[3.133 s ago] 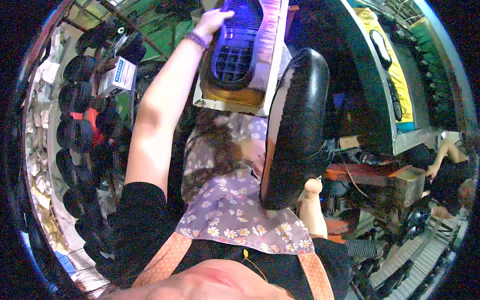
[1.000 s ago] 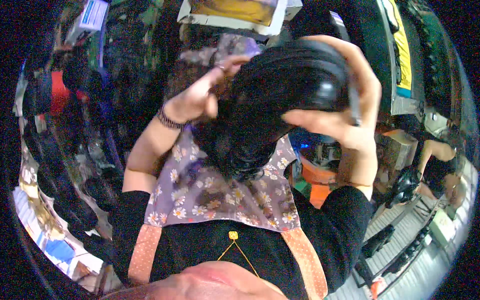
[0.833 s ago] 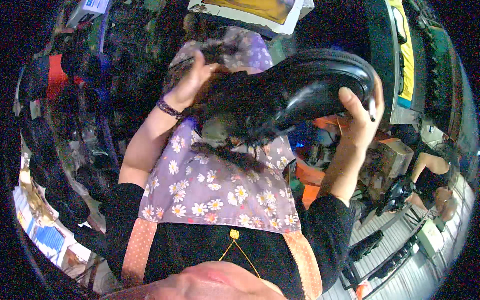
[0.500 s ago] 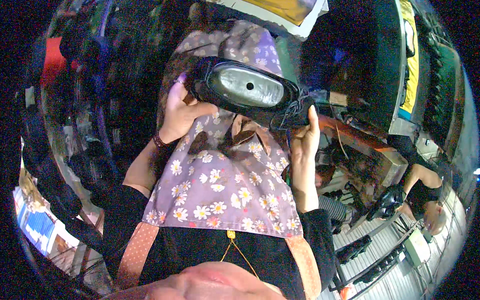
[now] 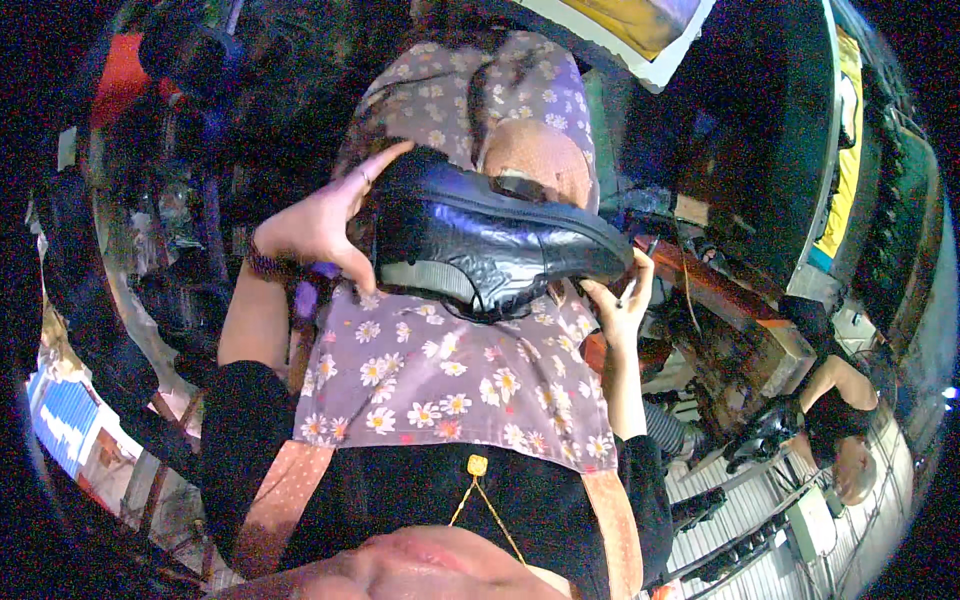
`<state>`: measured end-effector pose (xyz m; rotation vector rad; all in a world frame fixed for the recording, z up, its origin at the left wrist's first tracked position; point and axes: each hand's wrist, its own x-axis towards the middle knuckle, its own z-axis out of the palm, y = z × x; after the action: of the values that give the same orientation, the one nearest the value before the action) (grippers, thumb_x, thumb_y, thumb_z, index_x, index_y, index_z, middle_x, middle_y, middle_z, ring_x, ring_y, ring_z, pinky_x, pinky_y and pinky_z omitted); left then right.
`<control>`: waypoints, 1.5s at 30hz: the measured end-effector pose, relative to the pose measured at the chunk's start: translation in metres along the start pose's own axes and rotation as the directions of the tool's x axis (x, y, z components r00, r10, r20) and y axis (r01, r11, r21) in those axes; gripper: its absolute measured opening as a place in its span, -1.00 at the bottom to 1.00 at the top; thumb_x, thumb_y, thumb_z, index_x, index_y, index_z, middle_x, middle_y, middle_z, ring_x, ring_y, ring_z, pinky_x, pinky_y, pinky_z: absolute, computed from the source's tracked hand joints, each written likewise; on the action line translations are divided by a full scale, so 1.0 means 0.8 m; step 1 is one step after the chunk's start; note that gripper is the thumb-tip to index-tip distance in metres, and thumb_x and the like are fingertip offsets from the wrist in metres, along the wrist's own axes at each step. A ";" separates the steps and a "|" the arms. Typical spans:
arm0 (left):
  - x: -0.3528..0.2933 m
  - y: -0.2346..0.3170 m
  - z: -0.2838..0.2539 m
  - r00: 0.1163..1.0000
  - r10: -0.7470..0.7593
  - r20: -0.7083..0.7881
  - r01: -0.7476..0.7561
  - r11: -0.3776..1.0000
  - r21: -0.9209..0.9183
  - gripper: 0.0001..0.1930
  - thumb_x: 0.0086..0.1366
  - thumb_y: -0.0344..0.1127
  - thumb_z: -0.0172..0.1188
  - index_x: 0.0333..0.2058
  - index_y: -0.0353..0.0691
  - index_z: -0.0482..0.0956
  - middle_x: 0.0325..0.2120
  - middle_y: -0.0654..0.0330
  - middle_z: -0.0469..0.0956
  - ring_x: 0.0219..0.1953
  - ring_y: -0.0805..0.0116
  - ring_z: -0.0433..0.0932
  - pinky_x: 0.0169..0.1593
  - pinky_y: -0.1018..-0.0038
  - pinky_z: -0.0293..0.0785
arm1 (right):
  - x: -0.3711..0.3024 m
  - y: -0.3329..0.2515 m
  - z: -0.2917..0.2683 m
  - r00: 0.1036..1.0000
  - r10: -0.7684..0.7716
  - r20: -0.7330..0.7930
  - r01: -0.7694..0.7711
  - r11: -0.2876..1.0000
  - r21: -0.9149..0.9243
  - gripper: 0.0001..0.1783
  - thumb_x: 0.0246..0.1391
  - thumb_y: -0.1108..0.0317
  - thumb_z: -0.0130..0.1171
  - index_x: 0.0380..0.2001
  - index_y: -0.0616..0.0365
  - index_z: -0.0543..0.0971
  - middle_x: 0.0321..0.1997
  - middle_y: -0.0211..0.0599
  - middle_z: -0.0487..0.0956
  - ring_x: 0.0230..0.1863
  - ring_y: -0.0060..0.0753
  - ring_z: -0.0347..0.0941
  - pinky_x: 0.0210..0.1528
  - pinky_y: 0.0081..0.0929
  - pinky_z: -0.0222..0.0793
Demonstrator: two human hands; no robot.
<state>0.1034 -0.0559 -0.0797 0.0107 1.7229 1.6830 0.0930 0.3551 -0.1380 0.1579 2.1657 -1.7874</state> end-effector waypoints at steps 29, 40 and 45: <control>0.121 0.204 0.030 0.938 0.027 -0.346 -0.193 0.869 -0.456 -0.17 0.36 0.27 -0.22 0.35 -0.25 -0.13 0.21 -0.27 0.21 0.19 -0.01 0.36 0.27 0.18 0.22 | 0.412 -0.341 0.038 0.701 -0.690 -0.179 0.709 0.702 0.071 -0.56 0.00 0.19 0.38 -0.12 0.26 0.60 -0.16 -0.16 0.61 -0.14 -0.41 0.50 0.02 -0.53 0.36; 0.184 0.330 -0.097 0.914 -0.159 -0.374 0.226 0.963 0.144 -0.34 0.08 0.36 0.20 -0.07 -0.08 0.51 -0.38 0.32 0.38 -0.37 0.52 0.38 -0.32 0.40 0.59 | 0.428 -0.363 0.103 0.164 -0.958 -0.235 0.982 0.180 -0.048 -0.84 0.10 0.36 0.20 -0.28 0.21 0.58 -0.24 -0.20 0.56 -0.23 -0.19 0.47 0.04 -0.40 0.30; 0.184 0.343 -0.096 0.928 -0.125 -0.352 0.203 0.959 0.197 -0.56 0.15 0.26 0.20 -0.50 -0.01 0.50 -0.61 0.51 0.27 -0.57 0.65 0.29 -0.37 0.51 0.52 | 0.378 -0.358 0.121 -0.141 -0.990 0.023 0.987 -0.142 -0.080 -0.94 0.00 0.41 0.20 -0.52 0.10 0.58 -0.55 -0.42 0.55 -0.39 -0.31 0.52 0.18 -0.12 0.21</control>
<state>-0.1701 -0.0118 0.0821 -0.3248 2.1021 1.4121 -0.2567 0.1653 0.0179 -2.2443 2.3959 -2.1498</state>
